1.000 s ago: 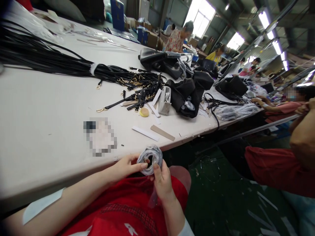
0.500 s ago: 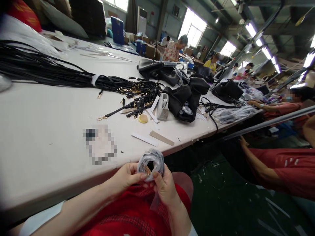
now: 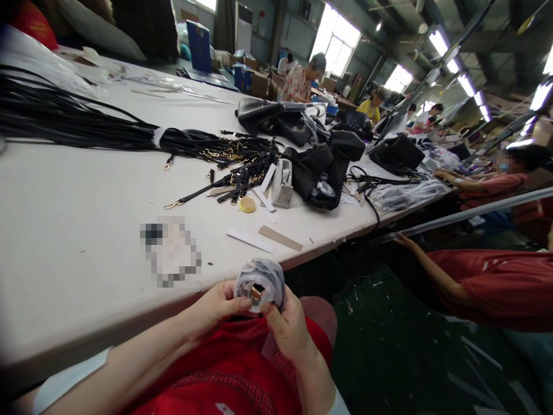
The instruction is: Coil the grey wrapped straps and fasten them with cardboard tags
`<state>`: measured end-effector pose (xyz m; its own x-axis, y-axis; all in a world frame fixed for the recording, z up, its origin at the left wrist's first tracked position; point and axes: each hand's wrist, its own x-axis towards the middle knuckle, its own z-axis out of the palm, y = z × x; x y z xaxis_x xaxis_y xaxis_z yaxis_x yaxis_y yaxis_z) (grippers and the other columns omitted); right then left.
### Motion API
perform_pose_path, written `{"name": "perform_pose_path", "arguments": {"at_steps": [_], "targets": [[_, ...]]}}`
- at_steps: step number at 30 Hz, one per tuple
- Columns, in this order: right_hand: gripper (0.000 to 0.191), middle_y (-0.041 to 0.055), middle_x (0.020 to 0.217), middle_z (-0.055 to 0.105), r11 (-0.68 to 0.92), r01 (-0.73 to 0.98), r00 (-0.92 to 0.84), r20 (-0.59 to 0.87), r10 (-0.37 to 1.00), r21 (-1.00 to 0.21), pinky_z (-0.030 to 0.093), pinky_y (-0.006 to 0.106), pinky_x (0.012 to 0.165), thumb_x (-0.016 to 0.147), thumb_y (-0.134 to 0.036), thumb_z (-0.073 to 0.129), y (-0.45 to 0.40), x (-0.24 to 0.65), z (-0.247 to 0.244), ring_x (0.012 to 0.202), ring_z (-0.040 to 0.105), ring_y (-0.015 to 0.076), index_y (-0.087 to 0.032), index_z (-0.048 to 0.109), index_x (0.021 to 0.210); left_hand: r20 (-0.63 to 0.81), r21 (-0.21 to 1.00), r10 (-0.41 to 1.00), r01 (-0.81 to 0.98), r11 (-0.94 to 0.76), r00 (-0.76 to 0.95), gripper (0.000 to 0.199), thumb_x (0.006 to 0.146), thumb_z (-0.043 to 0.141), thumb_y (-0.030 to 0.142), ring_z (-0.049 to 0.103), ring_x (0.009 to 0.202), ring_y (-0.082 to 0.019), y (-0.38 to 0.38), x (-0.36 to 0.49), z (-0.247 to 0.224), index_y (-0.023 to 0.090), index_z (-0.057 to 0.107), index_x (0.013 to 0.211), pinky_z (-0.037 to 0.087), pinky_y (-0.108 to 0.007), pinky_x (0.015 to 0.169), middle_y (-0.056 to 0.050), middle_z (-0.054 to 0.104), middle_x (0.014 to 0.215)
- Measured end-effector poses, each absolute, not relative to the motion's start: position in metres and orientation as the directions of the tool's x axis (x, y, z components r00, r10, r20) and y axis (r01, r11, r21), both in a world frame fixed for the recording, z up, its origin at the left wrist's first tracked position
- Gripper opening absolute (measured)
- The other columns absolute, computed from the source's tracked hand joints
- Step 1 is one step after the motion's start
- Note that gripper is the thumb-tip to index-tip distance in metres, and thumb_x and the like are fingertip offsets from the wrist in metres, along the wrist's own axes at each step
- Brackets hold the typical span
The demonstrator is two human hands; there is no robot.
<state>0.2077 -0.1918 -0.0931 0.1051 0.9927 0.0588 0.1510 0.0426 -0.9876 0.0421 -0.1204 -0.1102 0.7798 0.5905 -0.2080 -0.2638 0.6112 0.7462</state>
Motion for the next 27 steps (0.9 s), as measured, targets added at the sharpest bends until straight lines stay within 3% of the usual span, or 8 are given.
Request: {"name": "perform_pose_path", "arguments": {"at_steps": [4, 7, 10, 12, 14, 18, 21, 27], "targets": [[0.032, 0.0072, 0.101, 0.069, 0.036, 0.336, -0.015, 0.033, 0.999, -0.941, 0.049, 0.032, 0.085, 0.091, -0.044, 0.056, -0.192, 0.220, -0.079, 0.091, 0.064, 0.0235, -0.018, 0.064, 0.107, -0.158, 0.831, 0.575, -0.206, 0.517, 0.803, 0.056, 0.068, 0.081, 0.045, 0.064, 0.098, -0.024, -0.116, 0.037, -0.108, 0.011, 0.066, 0.111, 0.046, -0.036, 0.093, -0.013, 0.070, 0.108], [0.023, 0.0044, 0.090, 0.071, -0.029, 0.481, -0.212, -0.148, 0.966, -0.876, 0.049, 0.030, 0.077, 0.089, -0.039, 0.059, -0.191, 0.227, -0.071, 0.082, 0.064, 0.0224, -0.018, 0.067, 0.094, -0.034, 0.993, 0.659, -0.049, 0.106, 0.751, 0.078, 0.061, 0.085, 0.043, 0.059, 0.109, -0.028, -0.109, 0.029, -0.101, 0.018, 0.056, 0.130, 0.044, -0.037, 0.097, -0.012, 0.064, 0.121], [0.020, 0.0028, 0.083, 0.070, -0.061, 0.568, -0.265, -0.252, 0.931, -0.821, 0.047, 0.027, 0.067, 0.087, -0.037, 0.063, -0.191, 0.228, -0.072, 0.073, 0.062, 0.0203, -0.018, 0.068, 0.087, 0.032, 0.978, 0.559, 0.091, -0.190, 0.828, 0.059, 0.073, 0.077, 0.038, 0.061, 0.107, -0.027, -0.106, 0.026, -0.098, 0.023, 0.060, 0.128, 0.044, -0.034, 0.097, -0.009, 0.067, 0.119], [0.021, 0.0020, 0.084, 0.070, -0.092, 0.531, -0.233, -0.249, 0.940, -0.842, 0.046, 0.026, 0.066, 0.087, -0.037, 0.062, -0.192, 0.225, -0.078, 0.073, 0.062, 0.0189, -0.017, 0.067, 0.092, 0.007, 0.978, 0.544, 0.108, -0.180, 0.839, 0.040, 0.083, 0.066, 0.037, 0.065, 0.098, -0.024, -0.106, 0.028, -0.100, 0.021, 0.066, 0.119, 0.047, -0.030, 0.090, -0.008, 0.071, 0.111], [0.024, 0.0015, 0.087, 0.069, -0.119, 0.462, -0.169, -0.219, 0.961, -0.879, 0.047, 0.026, 0.068, 0.087, -0.038, 0.063, -0.194, 0.219, -0.088, 0.075, 0.061, 0.0184, -0.018, 0.065, 0.099, -0.029, 0.988, 0.660, 0.122, -0.096, 0.751, 0.034, 0.086, 0.060, 0.037, 0.066, 0.088, -0.021, -0.107, 0.032, -0.104, 0.019, 0.068, 0.114, 0.050, -0.026, 0.080, -0.006, 0.073, 0.102], [0.037, 0.0071, 0.104, 0.069, -0.130, 0.326, 0.035, -0.126, 0.991, -0.936, 0.049, 0.032, 0.081, 0.088, -0.041, 0.060, -0.200, 0.195, -0.113, 0.092, 0.063, 0.0234, -0.018, 0.058, 0.118, -0.097, 0.995, 0.882, 0.059, 0.078, 0.461, 0.036, 0.087, 0.057, 0.041, 0.060, 0.066, -0.016, -0.112, 0.044, -0.112, 0.016, 0.067, 0.112, 0.048, -0.023, 0.063, -0.002, 0.069, 0.079], [0.038, 0.0102, 0.112, 0.067, -0.135, 0.213, 0.140, -0.106, 0.984, -0.968, 0.050, 0.034, 0.084, 0.094, -0.042, 0.050, -0.200, 0.186, -0.122, 0.100, 0.063, 0.0253, -0.019, 0.055, 0.124, -0.156, 0.984, 0.923, -0.023, 0.175, 0.353, 0.042, 0.088, 0.055, 0.047, 0.054, 0.057, -0.014, -0.115, 0.046, -0.117, 0.015, 0.065, 0.115, 0.045, -0.023, 0.056, 0.001, 0.063, 0.067], [0.023, 0.0033, 0.093, 0.073, -0.124, 0.395, -0.292, -0.253, 0.922, -0.910, 0.051, 0.031, 0.077, 0.091, -0.035, 0.058, -0.193, 0.220, -0.098, 0.082, 0.067, 0.0215, -0.022, 0.069, 0.105, -0.111, 0.989, 0.797, 0.141, 0.032, 0.594, 0.041, 0.092, 0.049, 0.047, 0.063, 0.092, -0.023, -0.117, 0.027, -0.116, 0.017, 0.074, 0.102, 0.046, -0.028, 0.087, -0.007, 0.073, 0.099]]}}
